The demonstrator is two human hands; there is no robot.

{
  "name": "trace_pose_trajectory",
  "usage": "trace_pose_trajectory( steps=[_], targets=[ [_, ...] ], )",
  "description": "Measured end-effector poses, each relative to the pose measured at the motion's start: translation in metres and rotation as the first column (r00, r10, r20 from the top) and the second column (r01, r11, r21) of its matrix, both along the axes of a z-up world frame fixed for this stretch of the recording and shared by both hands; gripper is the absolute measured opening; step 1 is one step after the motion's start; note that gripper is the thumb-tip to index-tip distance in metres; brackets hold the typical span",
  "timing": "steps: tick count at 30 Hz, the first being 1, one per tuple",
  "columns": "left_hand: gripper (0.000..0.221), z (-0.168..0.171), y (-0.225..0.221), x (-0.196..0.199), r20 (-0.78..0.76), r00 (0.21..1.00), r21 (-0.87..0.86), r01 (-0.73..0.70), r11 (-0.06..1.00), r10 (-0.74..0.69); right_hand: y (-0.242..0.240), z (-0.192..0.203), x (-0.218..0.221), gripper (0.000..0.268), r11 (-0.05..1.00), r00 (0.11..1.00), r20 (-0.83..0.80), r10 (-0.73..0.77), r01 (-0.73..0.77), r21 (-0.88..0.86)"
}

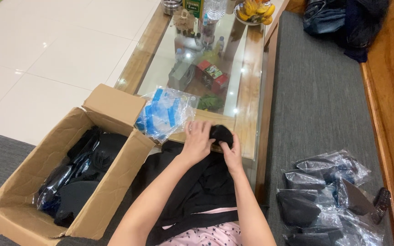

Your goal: Packing black face masks from a cardboard box into a black fabric bag

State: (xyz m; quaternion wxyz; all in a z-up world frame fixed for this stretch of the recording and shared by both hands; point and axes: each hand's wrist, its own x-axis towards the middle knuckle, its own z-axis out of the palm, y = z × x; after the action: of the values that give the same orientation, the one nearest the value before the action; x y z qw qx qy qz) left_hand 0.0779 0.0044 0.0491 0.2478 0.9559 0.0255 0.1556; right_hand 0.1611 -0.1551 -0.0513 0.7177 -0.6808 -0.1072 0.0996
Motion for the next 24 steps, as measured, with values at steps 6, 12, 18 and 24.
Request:
trace_pose_trajectory(
  steps=[6,12,18,24],
  targets=[
    [0.053,-0.03,-0.002,-0.034,-0.294,0.952,-0.752,-0.288,0.593,0.089,0.002,0.069,-0.026,0.042,0.967,0.956,-0.181,-0.233,0.248,0.065],
    [0.098,-0.055,-0.015,-0.044,-0.296,0.946,-0.837,-0.324,-0.44,-0.133,0.015,0.06,-0.053,0.056,0.981,0.958,-0.287,0.002,0.053,0.186],
    [0.084,-0.129,-0.003,-0.035,-0.282,0.959,-0.831,-0.229,-0.507,0.029,0.021,0.072,-0.079,0.076,0.876,0.991,-0.135,0.007,-0.071,-0.477],
    [0.084,-0.164,-0.006,-0.03,-0.271,0.956,-0.871,-0.193,-0.451,0.114,0.018,0.048,-0.095,0.067,0.795,0.919,0.375,0.118,0.139,-0.59]
  ],
)
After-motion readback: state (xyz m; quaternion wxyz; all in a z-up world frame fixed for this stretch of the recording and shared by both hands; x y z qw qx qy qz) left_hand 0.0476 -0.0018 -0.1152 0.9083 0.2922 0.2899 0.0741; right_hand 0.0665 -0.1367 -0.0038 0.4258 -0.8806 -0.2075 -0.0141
